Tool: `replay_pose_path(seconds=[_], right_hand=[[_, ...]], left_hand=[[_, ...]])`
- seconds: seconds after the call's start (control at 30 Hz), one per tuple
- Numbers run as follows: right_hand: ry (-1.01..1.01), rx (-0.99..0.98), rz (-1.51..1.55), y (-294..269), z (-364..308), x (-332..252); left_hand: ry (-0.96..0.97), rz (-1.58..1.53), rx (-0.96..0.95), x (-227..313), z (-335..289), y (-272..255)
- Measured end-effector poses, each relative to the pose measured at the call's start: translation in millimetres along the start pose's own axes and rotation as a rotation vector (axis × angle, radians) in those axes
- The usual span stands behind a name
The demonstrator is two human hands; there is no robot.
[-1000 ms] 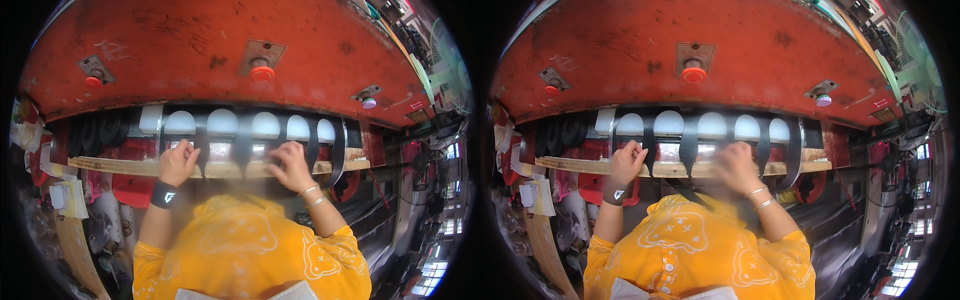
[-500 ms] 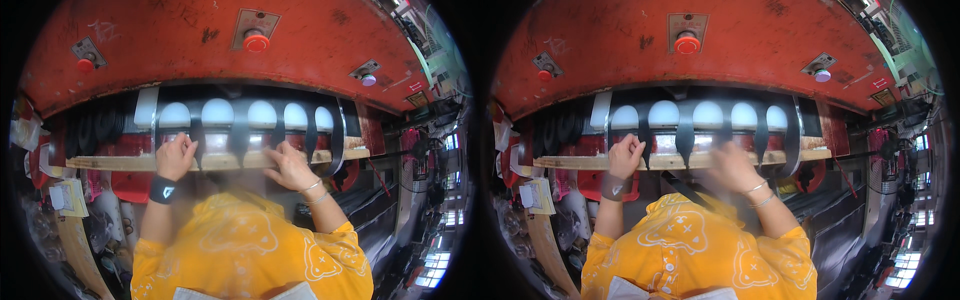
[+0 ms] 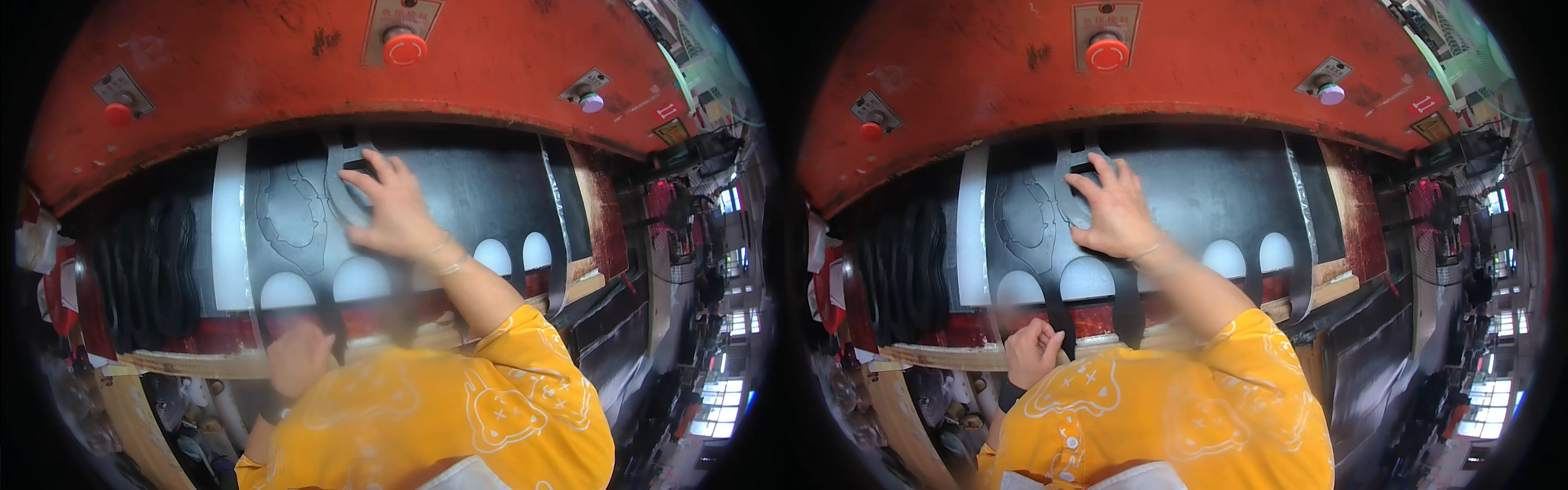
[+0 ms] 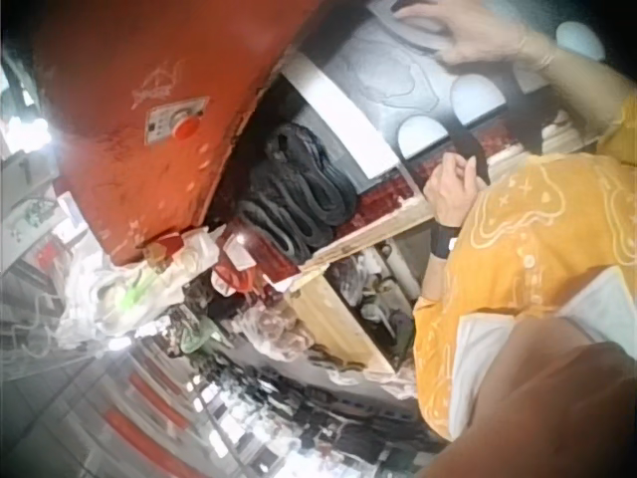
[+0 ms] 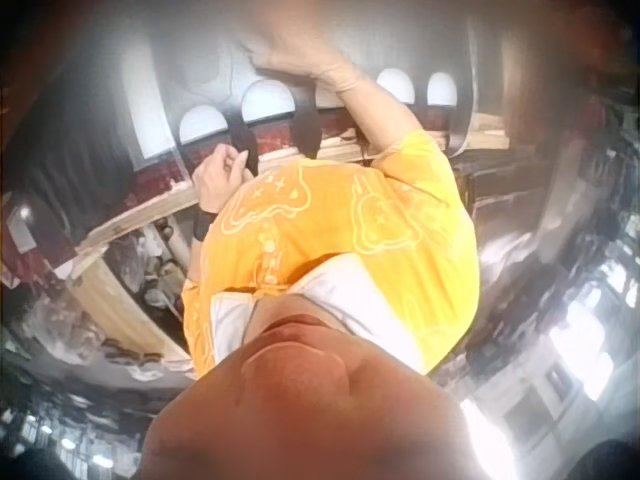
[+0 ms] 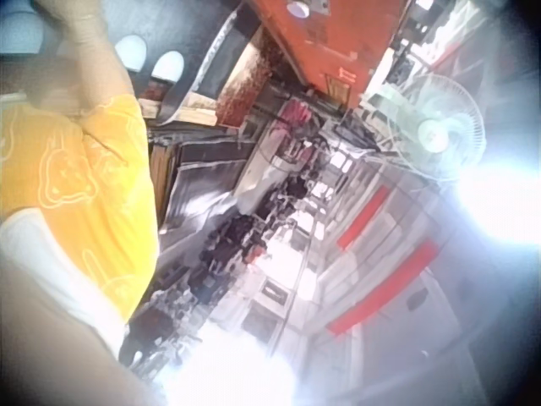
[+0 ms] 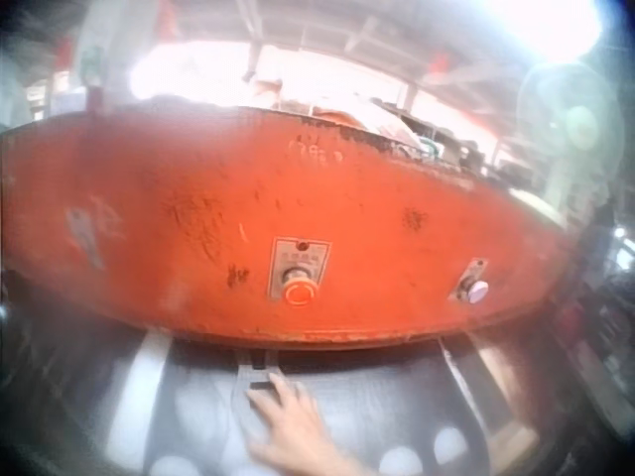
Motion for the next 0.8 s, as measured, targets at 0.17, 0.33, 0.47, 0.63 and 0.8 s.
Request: replay_pose_path(seconds=[0.17, 0.33, 0.47, 0.63, 0.8], right_hand=[[0.06, -0.035, 0.215, -46, -50, 26], [0.168, 0.038, -0.052, -50, -71, 38], [0.15, 0.077, -0.151, -39, -70, 40], [0.142, 0.184, 0.006, -50, -56, 73], [0.316, 1.064, -0.019, -158, -43, 149]], left_hand=[[0.013, -0.026, -0.1, -2, -25, 8], [0.047, 0.0, -0.106, 1, -28, 11], [0.082, 0.004, -0.078, 5, -21, 8], [0.241, 0.021, 0.059, 10, 7, -4], [0.266, 0.09, 0.103, 9, 49, -15]])
Point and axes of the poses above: each hand's wrist, its own z-axis towards the middle knuckle, its own y-axis out of the palm, x = y × z, the point moved 4 cm from there along z, towards the middle knuckle, and after that the axes turned 4 degrees about -x, right-handed, at the moved point
